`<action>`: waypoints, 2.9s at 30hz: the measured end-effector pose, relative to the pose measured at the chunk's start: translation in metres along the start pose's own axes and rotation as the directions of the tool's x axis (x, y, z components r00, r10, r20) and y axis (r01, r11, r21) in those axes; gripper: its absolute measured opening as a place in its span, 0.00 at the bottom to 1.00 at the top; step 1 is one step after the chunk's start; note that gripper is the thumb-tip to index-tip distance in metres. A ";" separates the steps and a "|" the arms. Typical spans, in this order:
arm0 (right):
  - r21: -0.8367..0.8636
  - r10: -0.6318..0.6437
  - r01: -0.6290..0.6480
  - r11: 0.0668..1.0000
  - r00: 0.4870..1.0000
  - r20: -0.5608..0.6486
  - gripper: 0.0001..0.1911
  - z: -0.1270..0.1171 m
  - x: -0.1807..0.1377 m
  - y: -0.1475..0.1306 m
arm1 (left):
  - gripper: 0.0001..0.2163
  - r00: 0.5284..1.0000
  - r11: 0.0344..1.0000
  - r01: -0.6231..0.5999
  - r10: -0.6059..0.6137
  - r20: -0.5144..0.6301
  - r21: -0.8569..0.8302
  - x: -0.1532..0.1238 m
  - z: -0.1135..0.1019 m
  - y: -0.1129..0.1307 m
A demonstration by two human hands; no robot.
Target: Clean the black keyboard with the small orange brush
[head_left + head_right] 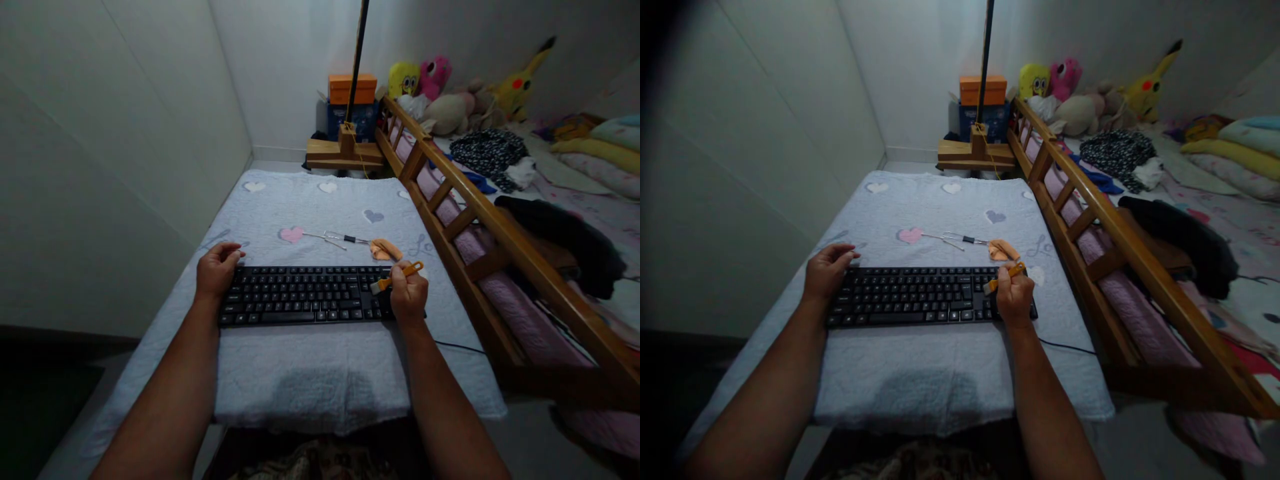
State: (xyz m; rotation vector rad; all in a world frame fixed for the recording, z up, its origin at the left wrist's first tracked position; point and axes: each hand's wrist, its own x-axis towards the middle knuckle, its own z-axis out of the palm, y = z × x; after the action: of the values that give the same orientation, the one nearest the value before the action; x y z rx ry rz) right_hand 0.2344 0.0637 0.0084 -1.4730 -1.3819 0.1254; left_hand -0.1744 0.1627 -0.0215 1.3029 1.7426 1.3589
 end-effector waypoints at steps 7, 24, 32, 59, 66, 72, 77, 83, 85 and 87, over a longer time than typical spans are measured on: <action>-0.059 -0.004 0.005 0.998 1.000 0.015 0.20 0.003 0.001 -0.001 | 0.12 1.000 1.000 0.015 -0.015 0.007 0.009 0.000 0.000 -0.002; 0.039 -0.011 0.010 0.999 1.000 0.023 0.19 0.008 0.000 0.000 | 0.11 1.000 0.999 0.028 -0.028 -0.001 0.026 -0.002 0.001 0.003; -0.011 -0.040 0.040 0.999 0.999 -0.004 0.20 0.001 -0.001 0.000 | 0.11 1.000 0.999 0.021 -0.021 -0.001 0.029 -0.001 0.000 0.001; -0.090 -0.040 0.035 0.995 0.998 -0.058 0.19 -0.003 0.004 0.006 | 0.10 0.999 0.999 0.038 -0.039 0.007 0.015 0.001 0.001 0.000; -0.056 -0.042 0.040 0.998 0.998 -0.039 0.21 0.002 0.006 0.002 | 0.10 0.999 0.999 0.049 -0.049 0.008 0.019 0.000 0.001 0.002; -0.008 -0.021 0.020 1.000 0.996 -0.090 0.23 -0.001 0.003 0.002 | 0.11 0.999 0.999 0.043 -0.043 0.001 0.022 0.001 0.001 0.000; -0.044 -0.008 0.005 0.999 0.997 -0.076 0.22 -0.002 0.002 0.008 | 0.11 0.999 0.999 0.040 -0.040 0.008 0.019 0.001 0.001 -0.001; -0.100 -0.016 0.012 0.995 0.999 -0.043 0.21 0.000 0.004 0.008 | 0.11 0.999 0.999 0.033 -0.033 0.012 0.014 0.001 0.000 -0.004; -0.087 -0.021 0.017 0.996 0.999 -0.041 0.21 0.002 0.005 0.006 | 0.12 0.999 0.999 0.037 -0.037 0.011 0.015 0.001 0.000 -0.004; -0.069 -0.022 0.018 0.997 0.998 -0.055 0.23 0.002 0.005 0.005 | 0.13 0.999 0.999 0.046 -0.046 0.008 0.015 0.002 0.000 -0.005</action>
State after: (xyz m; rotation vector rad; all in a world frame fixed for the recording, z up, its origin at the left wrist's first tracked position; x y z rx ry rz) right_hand 0.2377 0.0702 0.0071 -1.5083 -1.3675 0.0245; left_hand -0.1762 0.1644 -0.0257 1.2673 1.7698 1.3155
